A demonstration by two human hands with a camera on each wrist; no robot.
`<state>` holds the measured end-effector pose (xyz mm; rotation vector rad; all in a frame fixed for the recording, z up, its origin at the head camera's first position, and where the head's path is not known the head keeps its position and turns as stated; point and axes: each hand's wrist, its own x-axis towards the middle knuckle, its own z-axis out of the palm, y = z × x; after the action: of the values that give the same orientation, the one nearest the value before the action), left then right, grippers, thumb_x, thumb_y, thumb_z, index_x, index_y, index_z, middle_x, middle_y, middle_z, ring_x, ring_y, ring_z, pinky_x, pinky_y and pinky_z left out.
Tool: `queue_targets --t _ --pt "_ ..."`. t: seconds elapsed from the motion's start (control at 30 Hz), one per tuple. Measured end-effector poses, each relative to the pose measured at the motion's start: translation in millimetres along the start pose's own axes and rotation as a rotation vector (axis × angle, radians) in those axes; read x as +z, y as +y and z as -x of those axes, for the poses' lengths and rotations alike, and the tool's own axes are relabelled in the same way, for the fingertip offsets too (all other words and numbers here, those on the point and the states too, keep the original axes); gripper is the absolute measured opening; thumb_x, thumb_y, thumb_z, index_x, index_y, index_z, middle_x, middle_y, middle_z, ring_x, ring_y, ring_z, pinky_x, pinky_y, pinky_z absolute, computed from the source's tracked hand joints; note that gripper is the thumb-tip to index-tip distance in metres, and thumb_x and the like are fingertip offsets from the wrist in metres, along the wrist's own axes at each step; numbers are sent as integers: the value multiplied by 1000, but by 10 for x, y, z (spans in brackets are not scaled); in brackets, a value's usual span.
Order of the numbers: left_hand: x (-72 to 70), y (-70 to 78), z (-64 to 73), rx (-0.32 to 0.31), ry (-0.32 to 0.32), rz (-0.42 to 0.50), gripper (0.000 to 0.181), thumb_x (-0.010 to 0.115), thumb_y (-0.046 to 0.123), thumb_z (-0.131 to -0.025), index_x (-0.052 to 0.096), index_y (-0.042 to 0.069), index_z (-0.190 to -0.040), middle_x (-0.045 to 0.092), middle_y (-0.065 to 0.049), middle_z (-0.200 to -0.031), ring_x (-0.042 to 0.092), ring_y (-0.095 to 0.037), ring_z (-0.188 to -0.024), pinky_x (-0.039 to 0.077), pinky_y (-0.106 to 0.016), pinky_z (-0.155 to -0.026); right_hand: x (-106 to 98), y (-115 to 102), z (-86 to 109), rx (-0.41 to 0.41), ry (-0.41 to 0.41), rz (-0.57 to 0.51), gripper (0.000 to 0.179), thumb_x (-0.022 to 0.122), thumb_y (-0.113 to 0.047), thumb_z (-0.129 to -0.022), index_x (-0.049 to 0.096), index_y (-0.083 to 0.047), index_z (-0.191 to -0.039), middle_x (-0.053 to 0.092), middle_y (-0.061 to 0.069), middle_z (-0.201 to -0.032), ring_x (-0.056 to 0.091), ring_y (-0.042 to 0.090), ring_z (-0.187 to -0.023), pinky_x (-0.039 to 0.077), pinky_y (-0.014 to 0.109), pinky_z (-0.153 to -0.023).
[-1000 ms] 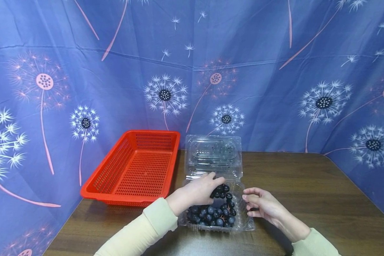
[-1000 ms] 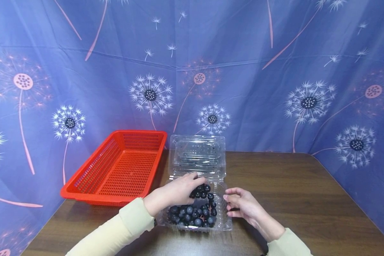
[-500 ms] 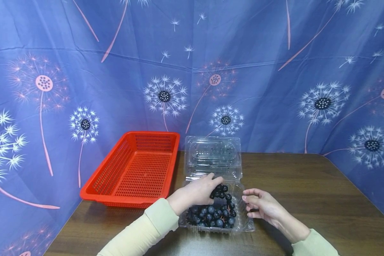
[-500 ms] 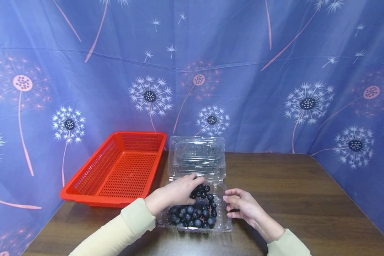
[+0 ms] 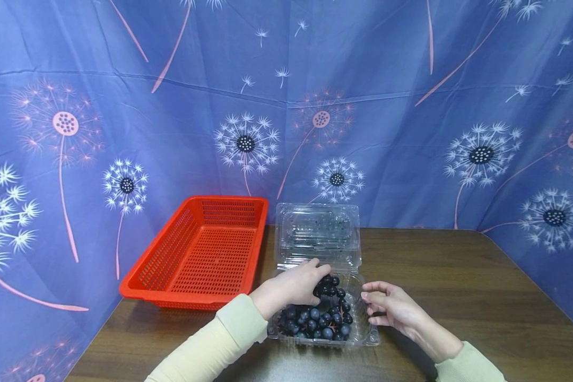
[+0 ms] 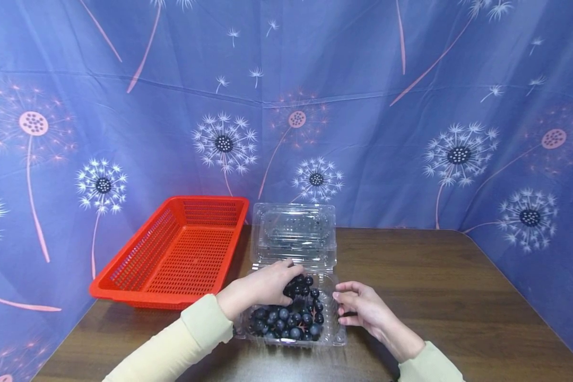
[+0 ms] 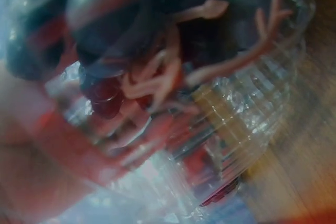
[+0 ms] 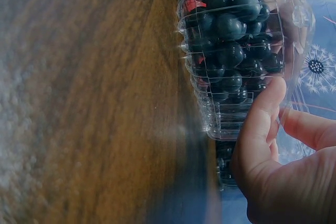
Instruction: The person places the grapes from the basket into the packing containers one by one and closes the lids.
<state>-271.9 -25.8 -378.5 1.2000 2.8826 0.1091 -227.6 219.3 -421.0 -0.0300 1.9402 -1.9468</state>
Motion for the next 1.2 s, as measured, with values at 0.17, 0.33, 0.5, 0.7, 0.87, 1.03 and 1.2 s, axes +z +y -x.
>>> queue_targets --t 0.17,0.33,0.5,0.7,0.87,1.03,1.2 --pt "-18 10 7 -3 1 10 63 81 29 -71 51 19 -126 55 -5 -114 59 -18 -98 51 -29 -80 1 -9 2 -7 -2 -4 41 59 -13 -90 39 6 -121 53 0 -90 56 9 -70 53 26 -63" --pt "-41 26 34 -8 -9 5 66 80 30 -72 50 17 -129 53 -7 -121 58 -19 -103 52 -28 -81 0 -17 4 1 -5 -5 42 59 -13 -91 39 5 -122 54 0 -91 57 9 -70 53 27 -63" --pt "-70 31 64 9 5 -10 63 80 31 -72 52 16 -127 54 -5 -116 57 -16 -101 51 -27 -81 -17 -17 -5 3 -15 -10 41 58 -13 -91 38 5 -123 54 -1 -91 57 9 -70 54 27 -64" --pt "-137 49 125 32 31 -25 58 80 31 -72 55 17 -123 54 -1 -107 56 -16 -95 50 -25 -79 -14 -19 -11 0 -15 -11 41 58 -12 -91 38 6 -123 54 -1 -91 57 9 -70 54 28 -64" --pt "-205 75 202 56 56 -52 57 79 33 -73 54 17 -122 54 0 -104 54 -14 -90 49 -23 -76 -9 -21 -8 -3 -13 -6 42 58 -13 -91 38 6 -124 53 0 -92 57 9 -70 54 28 -64" --pt "-249 91 304 83 98 -71 56 78 33 -74 55 17 -122 54 2 -104 53 -11 -90 48 -21 -76 -7 -21 -11 -1 -14 -4 43 58 -13 -92 37 6 -125 53 0 -92 57 9 -71 54 28 -65" --pt "-288 95 424 96 130 -63 54 78 32 -74 56 17 -121 55 0 -108 54 -13 -96 50 -24 -79 -10 -22 -11 3 -15 -9 44 58 -13 -92 36 7 -125 53 0 -93 57 9 -71 54 27 -65"
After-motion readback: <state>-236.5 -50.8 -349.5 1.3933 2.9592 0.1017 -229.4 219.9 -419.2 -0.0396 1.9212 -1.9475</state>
